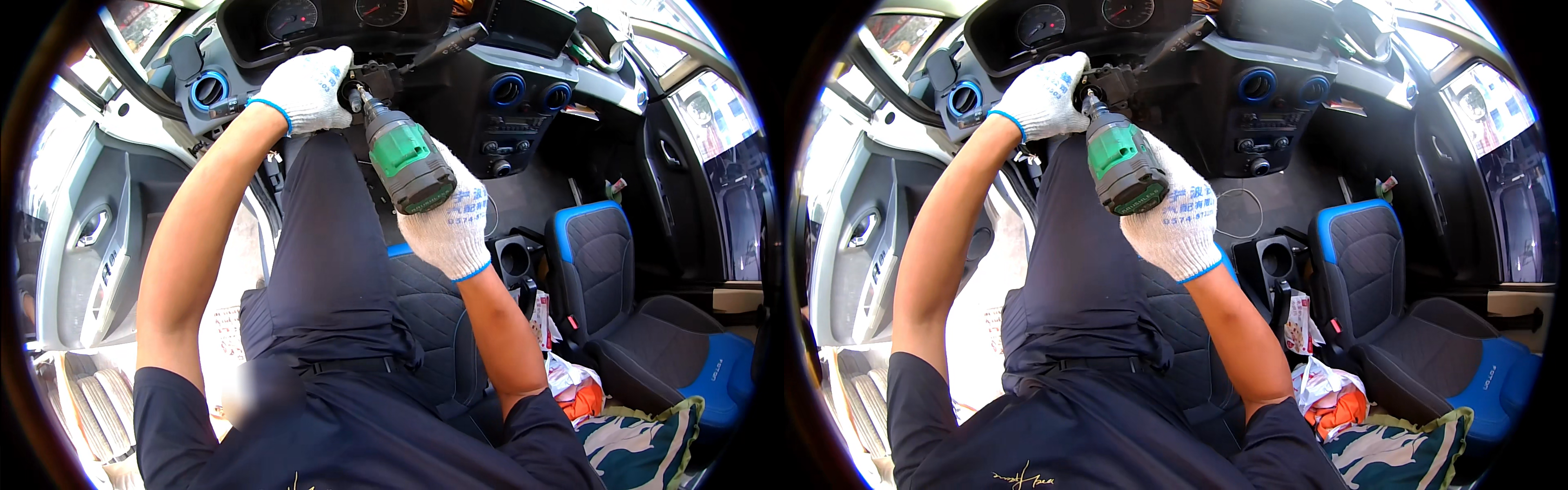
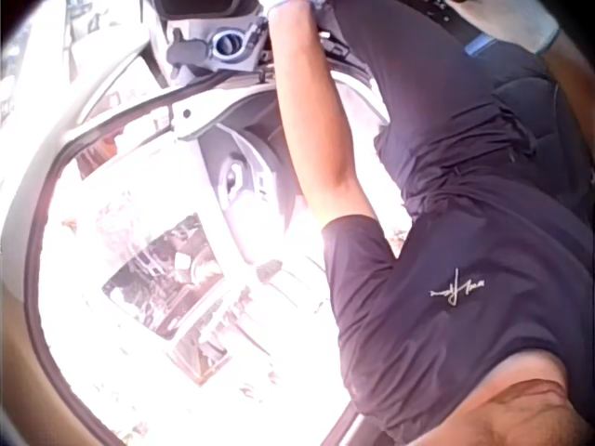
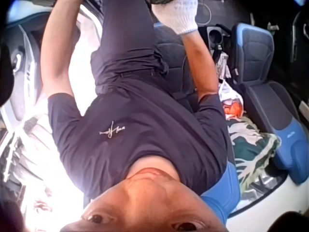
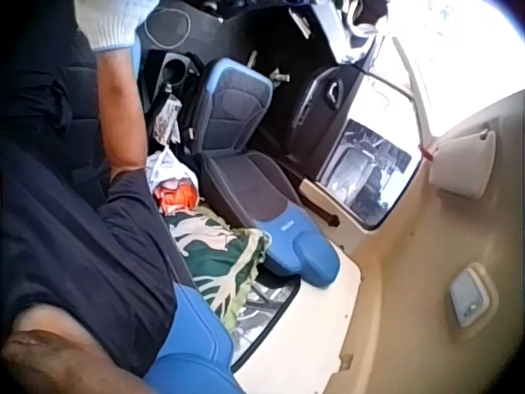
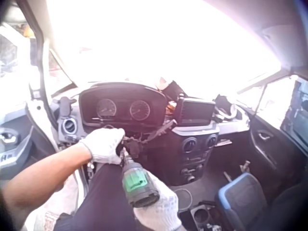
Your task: The person removes the steering column cover and uses a power drill to detach the steering column assembly. They then use a screwdriver to adjust components within the exposed column area before reattaching the cover.
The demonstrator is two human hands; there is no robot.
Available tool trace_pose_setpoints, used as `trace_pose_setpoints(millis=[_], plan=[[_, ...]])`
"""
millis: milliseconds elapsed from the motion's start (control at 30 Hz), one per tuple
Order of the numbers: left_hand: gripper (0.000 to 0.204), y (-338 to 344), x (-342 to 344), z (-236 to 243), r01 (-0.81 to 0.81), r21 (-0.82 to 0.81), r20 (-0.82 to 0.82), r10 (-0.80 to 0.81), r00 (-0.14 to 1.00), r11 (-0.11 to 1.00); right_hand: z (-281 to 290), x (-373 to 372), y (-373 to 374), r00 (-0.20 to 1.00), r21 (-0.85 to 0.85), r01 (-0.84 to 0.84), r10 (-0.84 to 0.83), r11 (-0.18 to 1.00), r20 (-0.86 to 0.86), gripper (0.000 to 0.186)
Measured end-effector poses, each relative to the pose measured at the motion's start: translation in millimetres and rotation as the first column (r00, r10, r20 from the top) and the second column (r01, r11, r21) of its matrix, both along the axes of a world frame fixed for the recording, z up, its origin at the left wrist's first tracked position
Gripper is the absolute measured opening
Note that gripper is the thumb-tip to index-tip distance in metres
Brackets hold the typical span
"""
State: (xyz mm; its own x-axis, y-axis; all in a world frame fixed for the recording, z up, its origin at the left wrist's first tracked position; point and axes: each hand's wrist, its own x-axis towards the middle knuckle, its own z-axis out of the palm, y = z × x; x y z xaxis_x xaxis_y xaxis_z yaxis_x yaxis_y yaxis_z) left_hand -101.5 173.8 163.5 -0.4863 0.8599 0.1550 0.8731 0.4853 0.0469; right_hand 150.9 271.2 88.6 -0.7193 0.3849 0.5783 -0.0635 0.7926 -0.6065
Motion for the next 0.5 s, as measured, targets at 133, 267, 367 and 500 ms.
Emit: trace_pose_setpoints(millis=[133, 267, 367, 500], plan=[[0.061, 0, -3, -8, 0.0, 0.013, 0.0, 0.0, 1.0, 1.0, -5, -6, 4, 1.0, -0.012, -0.012, 0.012, 1.0, -0.009, 0.055], [0.061, 1, -2, -11, 0.015, 0.028, -0.009, -0.014, 1.0, 1.0, -6, -8, 6, 1.0, -0.035, -0.002, 0.002, 0.999, 0.006, 0.047], [0.061, 0, -2, -11, 0.016, 0.009, -0.008, -0.016, 1.0, 1.0, -4, -12, 8, 0.997, -0.049, 0.0, 0.003, 0.999, 0.072, 0.047], [0.061, 1, 7, -11, 0.009, -0.005, -0.026, -0.009, 1.0, 1.0, -4, -10, 10, 0.994, -0.054, 0.008, -0.002, 0.998, 0.109, 0.054]])
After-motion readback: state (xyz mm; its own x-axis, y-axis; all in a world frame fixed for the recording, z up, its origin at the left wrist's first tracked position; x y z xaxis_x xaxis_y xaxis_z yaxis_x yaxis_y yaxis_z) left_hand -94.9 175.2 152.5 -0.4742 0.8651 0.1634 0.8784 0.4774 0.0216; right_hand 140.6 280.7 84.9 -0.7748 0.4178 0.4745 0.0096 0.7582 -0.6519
